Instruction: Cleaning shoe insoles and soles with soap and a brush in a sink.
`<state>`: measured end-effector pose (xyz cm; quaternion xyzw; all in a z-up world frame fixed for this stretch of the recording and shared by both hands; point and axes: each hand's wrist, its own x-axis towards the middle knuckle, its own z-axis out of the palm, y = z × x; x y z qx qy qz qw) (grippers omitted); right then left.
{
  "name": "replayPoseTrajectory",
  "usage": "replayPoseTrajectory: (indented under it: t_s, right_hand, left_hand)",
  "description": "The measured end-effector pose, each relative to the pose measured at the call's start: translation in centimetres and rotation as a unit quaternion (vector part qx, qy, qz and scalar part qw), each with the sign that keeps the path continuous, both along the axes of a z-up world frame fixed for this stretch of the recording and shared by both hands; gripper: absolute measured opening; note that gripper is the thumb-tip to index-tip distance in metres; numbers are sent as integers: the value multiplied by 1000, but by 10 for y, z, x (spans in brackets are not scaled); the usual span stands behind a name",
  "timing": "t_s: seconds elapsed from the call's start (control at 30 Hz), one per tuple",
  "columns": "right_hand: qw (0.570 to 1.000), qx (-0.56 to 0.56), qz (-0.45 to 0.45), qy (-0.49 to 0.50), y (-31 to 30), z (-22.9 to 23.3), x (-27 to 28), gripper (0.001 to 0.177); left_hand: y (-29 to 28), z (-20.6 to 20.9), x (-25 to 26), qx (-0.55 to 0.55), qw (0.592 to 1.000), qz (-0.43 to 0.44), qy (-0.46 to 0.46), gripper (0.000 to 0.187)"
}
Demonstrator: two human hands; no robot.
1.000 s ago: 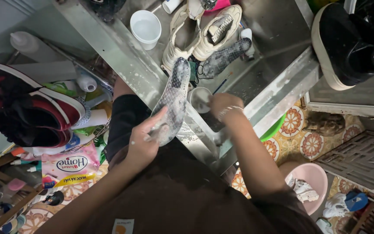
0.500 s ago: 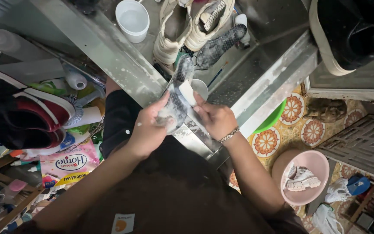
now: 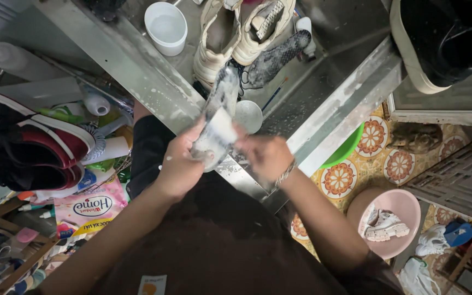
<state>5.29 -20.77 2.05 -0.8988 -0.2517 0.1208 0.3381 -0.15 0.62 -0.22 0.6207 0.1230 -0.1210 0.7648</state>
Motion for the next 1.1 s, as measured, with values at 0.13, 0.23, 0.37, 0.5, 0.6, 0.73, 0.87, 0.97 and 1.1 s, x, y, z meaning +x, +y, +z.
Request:
replayPoseTrajectory:
  t_s: [0.13, 0.23, 0.37, 0.5, 0.6, 0.73, 0.87, 0.97, 1.1]
  right_hand:
    - [1000, -7, 3, -20, -8, -18, -5, 32]
    - [999, 17, 44, -26, 0, -8, -5, 38]
    - [1000, -24, -12, -16, -4, -20, -4, 39]
    - [997, 28, 50, -46, -12, -44, -13, 26]
    - [1000, -14, -8, 21, -5, -16, 5, 25]
    - [1000, 3, 6, 17, 0, -13, -7, 33]
    - [996, 78, 31, -15, -14, -36, -13, 28]
    - [997, 76, 15, -6, 1, -8, -18, 29]
    - [998, 61, 2, 10, 4, -4, -21, 40]
  left_hand:
    - [1, 1, 3, -31, 999, -18, 0, 70]
    - [6, -7, 3, -22, 999, -30, 13, 67]
    - [5, -2, 5, -4, 999, -27, -17, 71]
    - [11, -3, 9, 1, 999, -35, -8, 72]
    - [10, 0, 7, -51, 998, -30, 20, 76]
    - [10, -6, 4, 43, 997, -39, -41, 70]
    - [5, -10, 0, -24, 999, -39, -21, 78]
    - [-4, -11, 0, -62, 997, -29, -22, 87]
    - [-4, -17, -3, -74, 997, -21, -30, 89]
